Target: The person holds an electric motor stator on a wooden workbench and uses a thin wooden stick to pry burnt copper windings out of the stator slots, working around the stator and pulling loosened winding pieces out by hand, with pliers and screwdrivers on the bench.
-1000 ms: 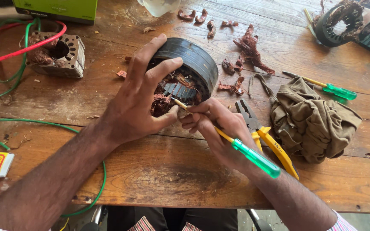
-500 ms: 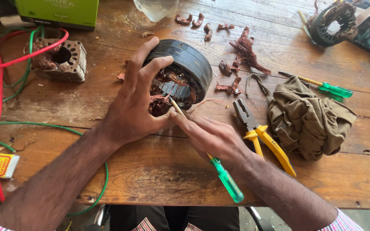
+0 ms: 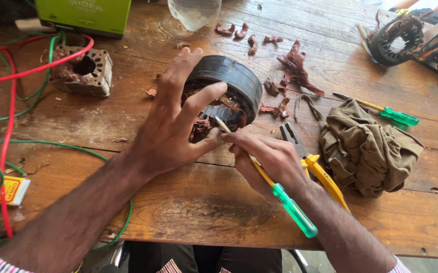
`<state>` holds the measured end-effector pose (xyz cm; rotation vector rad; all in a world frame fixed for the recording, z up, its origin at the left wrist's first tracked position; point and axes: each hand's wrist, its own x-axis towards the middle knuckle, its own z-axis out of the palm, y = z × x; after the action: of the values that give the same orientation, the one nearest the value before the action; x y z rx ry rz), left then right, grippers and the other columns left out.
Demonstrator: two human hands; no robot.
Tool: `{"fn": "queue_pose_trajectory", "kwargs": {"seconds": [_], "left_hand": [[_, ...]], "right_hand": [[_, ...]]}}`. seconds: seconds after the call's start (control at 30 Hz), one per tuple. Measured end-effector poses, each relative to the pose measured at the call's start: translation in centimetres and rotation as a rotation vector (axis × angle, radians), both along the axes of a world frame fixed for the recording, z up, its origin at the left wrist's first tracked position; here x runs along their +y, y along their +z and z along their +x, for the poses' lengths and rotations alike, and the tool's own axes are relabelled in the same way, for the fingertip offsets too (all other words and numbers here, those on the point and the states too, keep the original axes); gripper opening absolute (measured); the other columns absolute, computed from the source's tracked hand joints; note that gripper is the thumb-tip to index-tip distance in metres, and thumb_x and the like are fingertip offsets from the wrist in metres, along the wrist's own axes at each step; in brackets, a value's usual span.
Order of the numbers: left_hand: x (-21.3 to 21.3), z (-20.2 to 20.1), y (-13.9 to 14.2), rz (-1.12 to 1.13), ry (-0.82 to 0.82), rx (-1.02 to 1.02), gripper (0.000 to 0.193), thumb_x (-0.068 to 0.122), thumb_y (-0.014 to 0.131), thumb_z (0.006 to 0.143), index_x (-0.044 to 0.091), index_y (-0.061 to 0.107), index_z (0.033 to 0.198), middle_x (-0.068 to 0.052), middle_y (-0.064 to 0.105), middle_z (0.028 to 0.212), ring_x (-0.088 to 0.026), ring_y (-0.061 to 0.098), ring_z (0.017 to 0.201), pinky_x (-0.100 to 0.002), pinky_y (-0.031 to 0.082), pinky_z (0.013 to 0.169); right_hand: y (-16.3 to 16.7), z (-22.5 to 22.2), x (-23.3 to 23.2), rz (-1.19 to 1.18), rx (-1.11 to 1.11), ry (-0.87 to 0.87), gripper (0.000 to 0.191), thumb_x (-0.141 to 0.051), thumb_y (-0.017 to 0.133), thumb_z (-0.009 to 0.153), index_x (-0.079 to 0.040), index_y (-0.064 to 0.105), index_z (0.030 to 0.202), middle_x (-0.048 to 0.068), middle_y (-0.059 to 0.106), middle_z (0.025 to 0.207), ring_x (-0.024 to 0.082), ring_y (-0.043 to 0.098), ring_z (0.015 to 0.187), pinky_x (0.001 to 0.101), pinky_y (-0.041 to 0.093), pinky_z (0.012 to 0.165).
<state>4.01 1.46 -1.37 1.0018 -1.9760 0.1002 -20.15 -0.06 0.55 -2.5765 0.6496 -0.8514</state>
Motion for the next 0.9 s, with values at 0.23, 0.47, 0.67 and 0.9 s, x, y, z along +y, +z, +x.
{"fn": "queue_pose_trajectory", "kwargs": {"seconds": [0.23, 0.47, 0.67, 0.9], "left_hand": [[0.6, -0.2, 0.3, -0.035, 0.059, -0.184, 0.039, 0.030, 0.087, 0.094, 0.017, 0.063, 0.122, -0.020, 0.025, 0.165, -0.044, 0.021, 0.159, -0.065, 0.031, 0.129], [1.2, -1.4, 0.4, -0.072, 0.286, -0.358, 0.034, 0.044, 0.080, 0.099, 0.010, 0.078, 0.096, -0.019, 0.018, 0.170, -0.042, 0.014, 0.159, -0.068, 0.030, 0.124], [0.8, -2.1, -0.1, 0.042, 0.294, -0.333, 0.051, 0.050, 0.080, 0.094, -0.001, 0.078, 0.095, -0.023, 0.015, 0.168, -0.044, 0.012, 0.156, -0.069, 0.030, 0.120], [1.0, -2.5, -0.6, 0.107, 0.242, -0.165, 0.042, 0.036, 0.085, 0.088, -0.001, 0.079, 0.106, -0.022, 0.017, 0.168, -0.041, 0.014, 0.157, -0.056, 0.031, 0.130]], "right_hand": [[-0.8, -0.4, -0.9, 0.160, 0.078, -0.033, 0.039, -0.002, 0.062, 0.090, -0.007, 0.064, 0.128, 0.009, 0.075, 0.096, 0.023, 0.078, 0.090, 0.0352, 0.063, 0.081], [-1.5, -0.5, -1.0, 0.163, 0.078, -0.051, 0.034, -0.002, 0.060, 0.095, -0.007, 0.064, 0.129, 0.012, 0.076, 0.096, 0.023, 0.078, 0.089, 0.0357, 0.064, 0.078], [-1.8, -0.3, -0.7, -0.087, 0.034, 0.022, 0.041, 0.002, 0.063, 0.097, -0.004, 0.059, 0.137, 0.014, 0.072, 0.107, 0.022, 0.074, 0.089, 0.0354, 0.063, 0.072], [-1.4, -0.6, -0.5, -0.106, 0.118, 0.032, 0.045, -0.002, 0.066, 0.095, 0.001, 0.057, 0.139, 0.013, 0.070, 0.101, 0.023, 0.071, 0.082, 0.0362, 0.061, 0.068]]}}
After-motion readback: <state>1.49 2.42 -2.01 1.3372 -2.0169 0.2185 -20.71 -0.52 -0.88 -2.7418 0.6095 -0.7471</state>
